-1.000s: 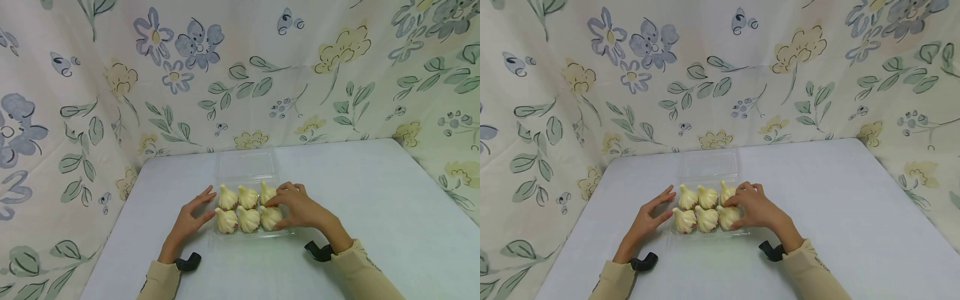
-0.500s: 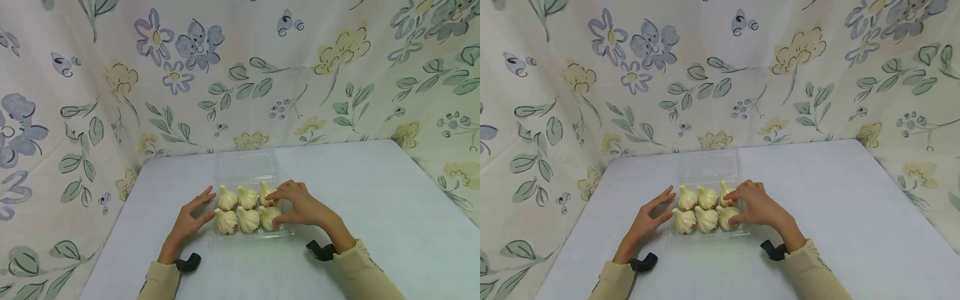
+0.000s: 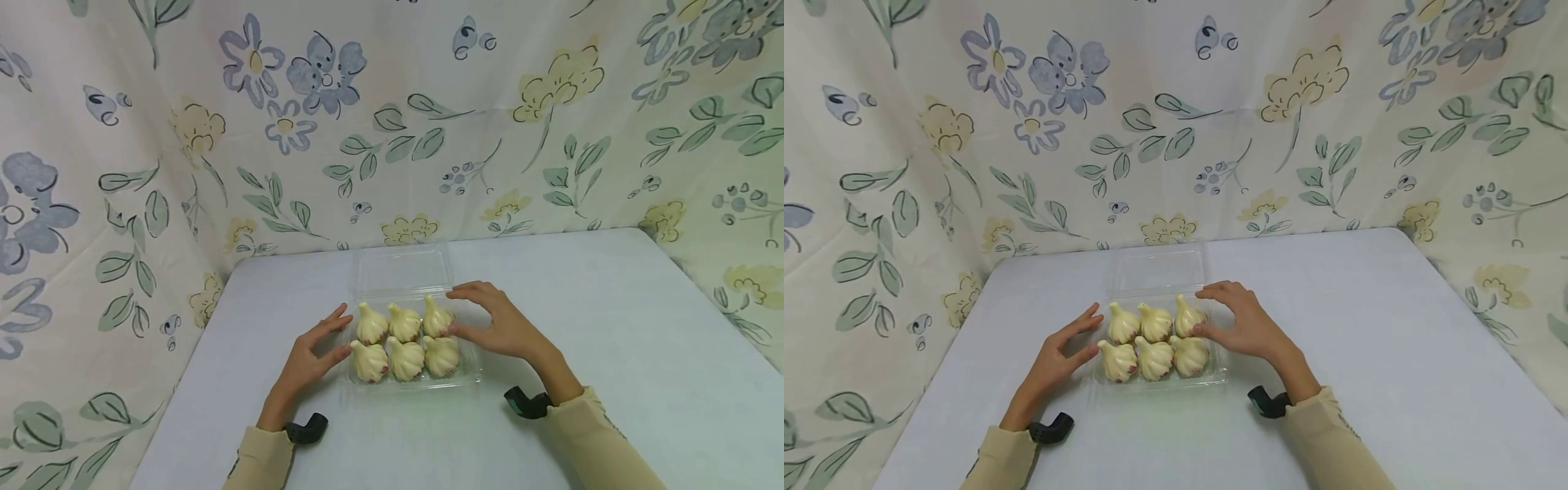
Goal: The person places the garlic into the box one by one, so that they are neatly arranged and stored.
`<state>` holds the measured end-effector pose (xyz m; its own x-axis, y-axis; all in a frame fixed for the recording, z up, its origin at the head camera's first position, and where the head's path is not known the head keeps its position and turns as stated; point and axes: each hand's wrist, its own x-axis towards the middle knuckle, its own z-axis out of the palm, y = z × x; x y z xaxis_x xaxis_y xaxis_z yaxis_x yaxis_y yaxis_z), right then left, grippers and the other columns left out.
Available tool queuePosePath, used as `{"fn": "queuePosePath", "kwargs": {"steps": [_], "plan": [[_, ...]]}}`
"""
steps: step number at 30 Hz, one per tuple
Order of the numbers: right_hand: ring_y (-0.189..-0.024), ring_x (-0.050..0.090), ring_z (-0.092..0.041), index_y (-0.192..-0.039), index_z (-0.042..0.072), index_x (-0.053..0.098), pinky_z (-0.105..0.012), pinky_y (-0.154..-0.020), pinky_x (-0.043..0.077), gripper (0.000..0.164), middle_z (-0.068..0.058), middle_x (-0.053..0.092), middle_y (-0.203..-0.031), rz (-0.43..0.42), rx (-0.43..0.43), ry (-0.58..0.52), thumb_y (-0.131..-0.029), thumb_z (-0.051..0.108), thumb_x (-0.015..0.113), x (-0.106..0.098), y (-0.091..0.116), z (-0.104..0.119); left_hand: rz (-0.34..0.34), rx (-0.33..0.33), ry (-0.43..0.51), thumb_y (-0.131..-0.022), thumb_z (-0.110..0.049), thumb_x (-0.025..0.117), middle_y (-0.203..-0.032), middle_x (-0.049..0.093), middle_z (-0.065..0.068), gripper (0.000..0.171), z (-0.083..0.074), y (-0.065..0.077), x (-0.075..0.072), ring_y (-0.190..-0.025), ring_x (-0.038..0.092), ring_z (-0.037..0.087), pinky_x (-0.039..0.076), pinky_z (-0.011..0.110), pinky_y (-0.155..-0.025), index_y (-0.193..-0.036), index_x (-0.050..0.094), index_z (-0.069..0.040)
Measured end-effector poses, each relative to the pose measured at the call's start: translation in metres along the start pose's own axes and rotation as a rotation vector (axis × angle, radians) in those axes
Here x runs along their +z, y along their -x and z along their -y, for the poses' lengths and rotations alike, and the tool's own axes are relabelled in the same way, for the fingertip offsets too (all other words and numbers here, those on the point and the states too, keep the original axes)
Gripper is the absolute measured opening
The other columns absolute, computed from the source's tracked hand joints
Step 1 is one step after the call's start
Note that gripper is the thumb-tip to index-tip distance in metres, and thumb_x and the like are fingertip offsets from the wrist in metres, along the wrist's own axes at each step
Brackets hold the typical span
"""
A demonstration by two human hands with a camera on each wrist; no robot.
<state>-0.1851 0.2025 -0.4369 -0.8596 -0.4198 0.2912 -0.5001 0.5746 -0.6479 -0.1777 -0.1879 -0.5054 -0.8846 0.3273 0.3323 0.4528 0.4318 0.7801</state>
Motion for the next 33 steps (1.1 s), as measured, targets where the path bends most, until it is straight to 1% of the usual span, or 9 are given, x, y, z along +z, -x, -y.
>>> {"fn": "queuePosePath", "kwargs": {"steps": [6,10,13,16,19,22,28,30,33], "plan": [[-0.140,0.046,-0.031,-0.141,0.021,0.060,-0.065,-0.113,0.034,0.055,-0.004,0.057,-0.145,0.002,0.063,-0.001,-0.091,0.039,0.076,0.003,0.001,-0.009,-0.002,0.004,0.005,-0.091,-0.014,0.077,-0.161,0.044,0.000,0.055,0.001,0.001,0.000,-0.151,0.039,0.016,0.021,0.015,-0.119,-0.142,0.061,-0.023],[-0.139,0.046,-0.032,-0.142,0.016,0.058,-0.066,-0.113,0.032,0.053,-0.007,0.058,-0.145,-0.035,0.071,-0.002,-0.094,0.031,0.074,0.005,-0.001,-0.016,-0.002,0.003,0.001,-0.091,-0.014,0.077,-0.161,0.044,-0.001,0.055,0.003,0.001,-0.001,-0.151,0.039,0.015,0.019,0.016,-0.120,-0.142,0.061,-0.024],[-0.136,0.047,-0.033,-0.143,0.013,0.058,-0.065,-0.111,0.035,0.051,-0.009,0.058,-0.144,-0.060,0.087,-0.007,-0.095,0.025,0.071,0.005,-0.001,-0.020,-0.004,0.002,-0.002,-0.091,-0.014,0.077,-0.161,0.044,-0.001,0.055,0.002,0.001,-0.001,-0.151,0.039,0.016,0.018,0.018,-0.121,-0.142,0.061,-0.024],[-0.135,0.047,-0.032,-0.144,0.013,0.057,-0.065,-0.108,0.038,0.049,-0.009,0.058,-0.144,-0.071,0.109,-0.019,-0.096,0.020,0.068,0.004,0.000,-0.022,-0.001,-0.002,0.002,-0.091,-0.014,0.076,-0.161,0.044,-0.001,0.054,0.000,0.000,-0.001,-0.152,0.038,0.019,0.020,0.021,-0.122,-0.142,0.061,-0.024],[-0.135,0.047,-0.032,-0.144,0.013,0.057,-0.065,-0.108,0.037,0.050,-0.010,0.057,-0.144,-0.072,0.124,-0.030,-0.095,0.015,0.065,0.001,0.001,-0.023,0.004,-0.006,0.007,-0.091,-0.014,0.076,-0.162,0.043,-0.001,0.054,-0.002,-0.001,0.000,-0.152,0.038,0.022,0.023,0.025,-0.122,-0.142,0.061,-0.023],[-0.133,0.047,-0.033,-0.145,0.013,0.056,-0.064,-0.108,0.036,0.050,-0.011,0.057,-0.144,-0.072,0.124,-0.023,-0.095,0.015,0.064,0.000,0.000,-0.025,0.007,-0.009,0.009,-0.092,-0.014,0.075,-0.162,0.043,0.000,0.054,-0.003,-0.001,0.001,-0.152,0.038,0.022,0.023,0.027,-0.123,-0.143,0.061,-0.023],[-0.126,0.051,-0.033,-0.145,0.010,0.056,-0.062,-0.107,0.035,0.049,-0.013,0.059,-0.142,-0.083,0.124,-0.001,-0.098,0.022,0.063,-0.002,-0.009,-0.036,0.002,-0.013,0.004,-0.092,-0.015,0.075,-0.162,0.043,-0.001,0.054,-0.002,0.000,0.000,-0.152,0.038,0.019,0.021,0.026,-0.124,-0.143,0.060,-0.023],[-0.126,0.052,-0.034,-0.145,0.009,0.055,-0.062,-0.107,0.036,0.048,-0.014,0.059,-0.142,-0.087,0.138,-0.012,-0.099,0.024,0.062,-0.002,-0.013,-0.040,0.003,-0.016,0.002,-0.092,-0.015,0.075,-0.162,0.043,-0.001,0.054,-0.002,0.000,0.000,-0.152,0.038,0.018,0.021,0.029,-0.124,-0.143,0.060,-0.024],[-0.125,0.054,-0.036,-0.145,0.007,0.055,-0.061,-0.107,0.039,0.048,-0.017,0.059,-0.143,-0.092,0.164,-0.040,-0.101,0.026,0.061,-0.001,-0.019,-0.047,0.005,-0.018,0.000,-0.092,-0.016,0.075,-0.162,0.043,-0.002,0.054,-0.002,0.000,0.000,-0.152,0.038,0.017,0.022,0.043,-0.126,-0.143,0.060,-0.024]]}}
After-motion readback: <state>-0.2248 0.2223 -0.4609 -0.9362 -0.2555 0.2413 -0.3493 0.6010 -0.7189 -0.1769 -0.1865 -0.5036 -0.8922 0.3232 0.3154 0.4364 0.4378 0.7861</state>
